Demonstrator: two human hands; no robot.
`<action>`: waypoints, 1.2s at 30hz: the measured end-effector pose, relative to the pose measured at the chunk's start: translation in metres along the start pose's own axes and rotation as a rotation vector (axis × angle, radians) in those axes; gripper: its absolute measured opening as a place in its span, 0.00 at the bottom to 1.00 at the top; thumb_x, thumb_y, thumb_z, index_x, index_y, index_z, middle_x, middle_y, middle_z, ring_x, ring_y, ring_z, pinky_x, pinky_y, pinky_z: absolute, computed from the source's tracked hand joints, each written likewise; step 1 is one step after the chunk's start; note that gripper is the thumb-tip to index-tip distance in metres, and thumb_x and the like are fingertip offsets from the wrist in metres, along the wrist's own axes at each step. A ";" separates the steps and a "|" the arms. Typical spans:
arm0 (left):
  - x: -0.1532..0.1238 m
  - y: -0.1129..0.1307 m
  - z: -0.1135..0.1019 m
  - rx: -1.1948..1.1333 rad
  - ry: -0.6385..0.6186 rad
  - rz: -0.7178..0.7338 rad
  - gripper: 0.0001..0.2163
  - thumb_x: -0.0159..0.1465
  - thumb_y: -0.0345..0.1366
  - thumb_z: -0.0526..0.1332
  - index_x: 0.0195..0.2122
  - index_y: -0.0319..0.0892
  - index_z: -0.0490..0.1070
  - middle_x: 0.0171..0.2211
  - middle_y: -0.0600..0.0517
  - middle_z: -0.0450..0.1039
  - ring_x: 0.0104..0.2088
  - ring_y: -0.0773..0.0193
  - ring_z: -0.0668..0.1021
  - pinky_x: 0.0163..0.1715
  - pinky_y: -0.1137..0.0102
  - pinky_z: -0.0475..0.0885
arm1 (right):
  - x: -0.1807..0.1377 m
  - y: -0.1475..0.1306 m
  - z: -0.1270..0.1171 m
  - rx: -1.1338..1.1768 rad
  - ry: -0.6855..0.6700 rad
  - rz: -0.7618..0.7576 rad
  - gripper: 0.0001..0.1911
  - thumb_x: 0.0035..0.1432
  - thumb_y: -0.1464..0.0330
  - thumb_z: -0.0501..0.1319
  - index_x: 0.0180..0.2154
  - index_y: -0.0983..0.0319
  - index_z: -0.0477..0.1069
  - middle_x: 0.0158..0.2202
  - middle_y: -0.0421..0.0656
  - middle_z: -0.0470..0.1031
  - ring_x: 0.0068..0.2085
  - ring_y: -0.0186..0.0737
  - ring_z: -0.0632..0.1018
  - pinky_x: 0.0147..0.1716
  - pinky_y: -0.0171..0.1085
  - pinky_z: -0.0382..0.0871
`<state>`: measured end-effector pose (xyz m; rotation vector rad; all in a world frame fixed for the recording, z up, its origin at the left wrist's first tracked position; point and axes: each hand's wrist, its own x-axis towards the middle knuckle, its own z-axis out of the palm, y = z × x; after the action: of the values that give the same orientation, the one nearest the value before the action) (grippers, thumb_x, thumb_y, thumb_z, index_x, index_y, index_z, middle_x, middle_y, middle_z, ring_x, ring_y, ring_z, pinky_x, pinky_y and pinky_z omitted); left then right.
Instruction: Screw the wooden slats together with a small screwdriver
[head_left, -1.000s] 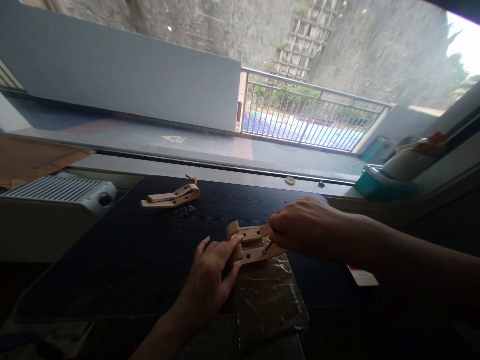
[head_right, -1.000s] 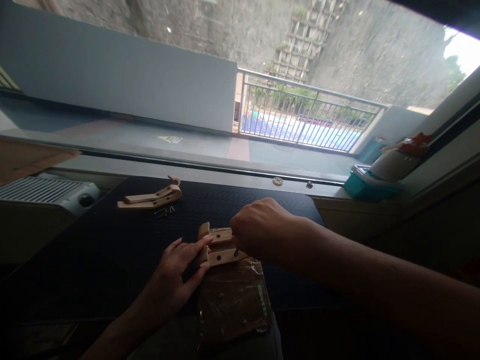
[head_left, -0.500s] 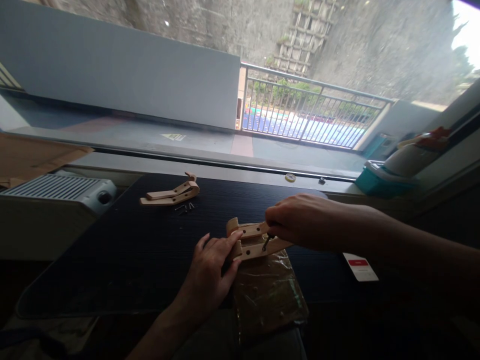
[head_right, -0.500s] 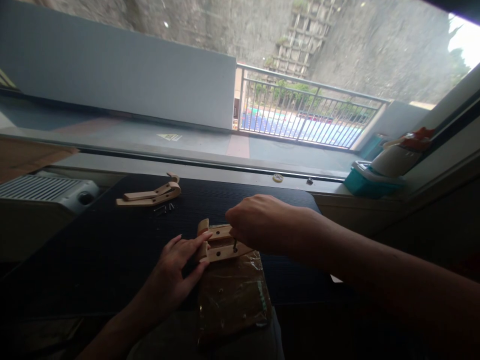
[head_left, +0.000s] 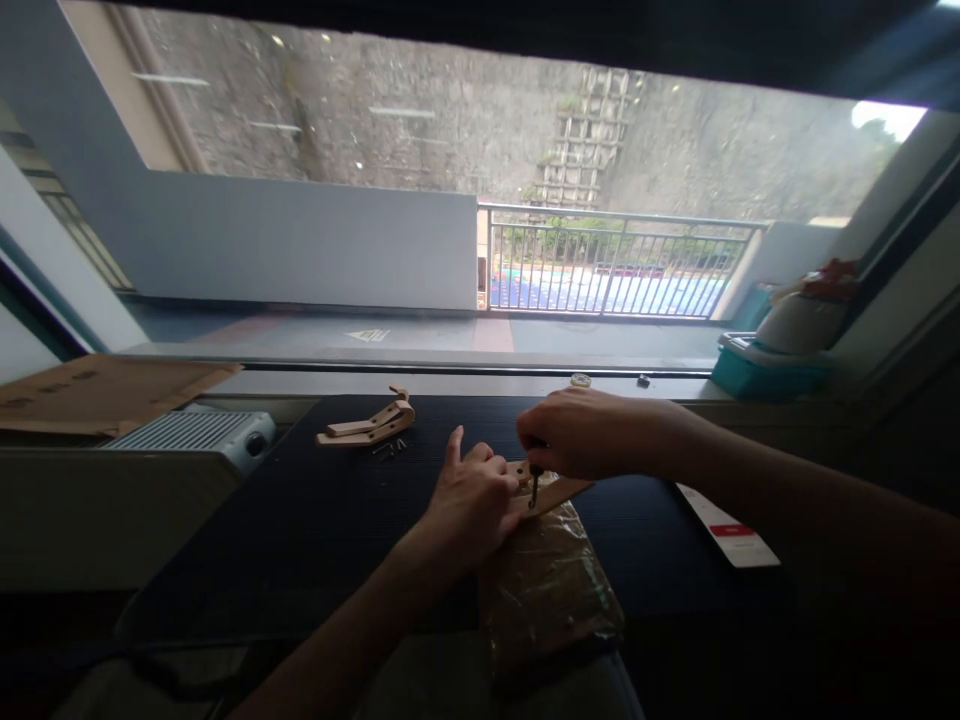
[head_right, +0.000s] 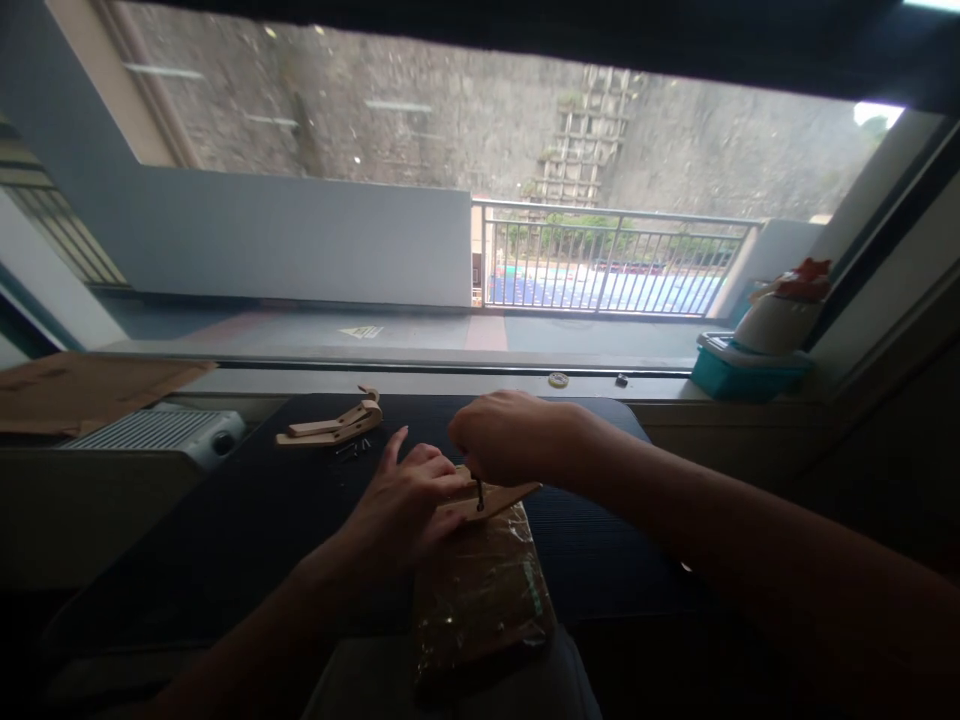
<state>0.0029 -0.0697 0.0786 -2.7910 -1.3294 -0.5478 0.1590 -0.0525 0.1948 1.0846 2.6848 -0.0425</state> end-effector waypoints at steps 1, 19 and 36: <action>0.005 0.001 0.002 0.003 -0.043 0.003 0.04 0.57 0.33 0.61 0.31 0.46 0.75 0.32 0.52 0.76 0.42 0.54 0.73 0.56 0.38 0.45 | 0.000 -0.001 0.003 -0.005 0.024 0.019 0.10 0.57 0.71 0.53 0.31 0.66 0.72 0.26 0.43 0.72 0.25 0.32 0.65 0.25 0.34 0.54; 0.006 0.002 0.007 -0.058 -0.091 0.011 0.13 0.59 0.36 0.58 0.17 0.43 0.71 0.22 0.53 0.73 0.40 0.55 0.73 0.54 0.35 0.46 | 0.001 0.016 0.028 0.147 0.209 0.153 0.17 0.57 0.60 0.55 0.38 0.67 0.73 0.31 0.47 0.75 0.27 0.34 0.69 0.24 0.34 0.56; 0.010 -0.002 0.009 -0.094 -0.224 -0.044 0.13 0.61 0.43 0.57 0.24 0.45 0.77 0.28 0.50 0.74 0.46 0.52 0.69 0.56 0.38 0.40 | -0.001 0.023 0.037 0.241 0.259 0.179 0.17 0.58 0.59 0.54 0.38 0.65 0.73 0.30 0.45 0.74 0.25 0.32 0.68 0.23 0.33 0.55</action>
<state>0.0102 -0.0591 0.0729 -2.9804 -1.4413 -0.3120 0.1834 -0.0404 0.1607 1.4933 2.8498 -0.2129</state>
